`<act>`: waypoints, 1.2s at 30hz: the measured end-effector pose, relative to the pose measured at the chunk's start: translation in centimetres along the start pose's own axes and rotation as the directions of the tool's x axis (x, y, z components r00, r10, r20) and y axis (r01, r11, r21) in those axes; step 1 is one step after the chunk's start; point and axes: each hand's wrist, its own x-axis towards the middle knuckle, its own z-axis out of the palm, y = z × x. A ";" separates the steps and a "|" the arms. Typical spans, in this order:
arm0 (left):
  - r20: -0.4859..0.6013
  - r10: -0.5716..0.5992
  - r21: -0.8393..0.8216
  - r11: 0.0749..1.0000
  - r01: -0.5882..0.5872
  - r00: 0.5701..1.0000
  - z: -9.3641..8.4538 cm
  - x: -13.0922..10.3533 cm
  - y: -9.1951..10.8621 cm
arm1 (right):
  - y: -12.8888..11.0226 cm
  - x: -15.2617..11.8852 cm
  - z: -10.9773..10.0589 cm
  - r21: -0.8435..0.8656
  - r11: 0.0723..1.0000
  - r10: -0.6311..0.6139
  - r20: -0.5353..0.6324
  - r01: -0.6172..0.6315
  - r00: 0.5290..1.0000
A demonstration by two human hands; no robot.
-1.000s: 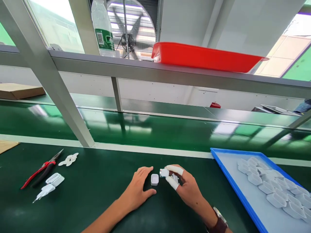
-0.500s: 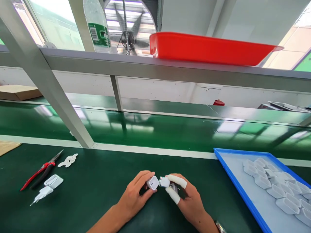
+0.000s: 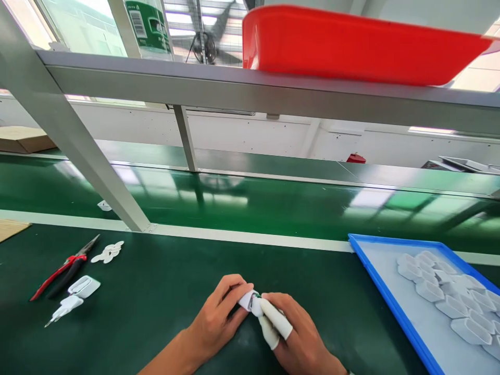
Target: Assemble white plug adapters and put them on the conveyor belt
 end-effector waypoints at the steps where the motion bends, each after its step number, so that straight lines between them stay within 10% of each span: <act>1: 0.009 0.004 0.001 1.000 -0.004 1.000 0.0 -0.1 0.0 | 0.0 0.0 0.0 -0.003 1.000 0.004 0.009 -0.004 1.000; 36: -0.043 -0.001 0.007 1.000 0.001 0.999 0.6 0.5 0.9 | -0.5 0.0 1.4 0.044 0.999 0.021 0.060 -0.023 0.998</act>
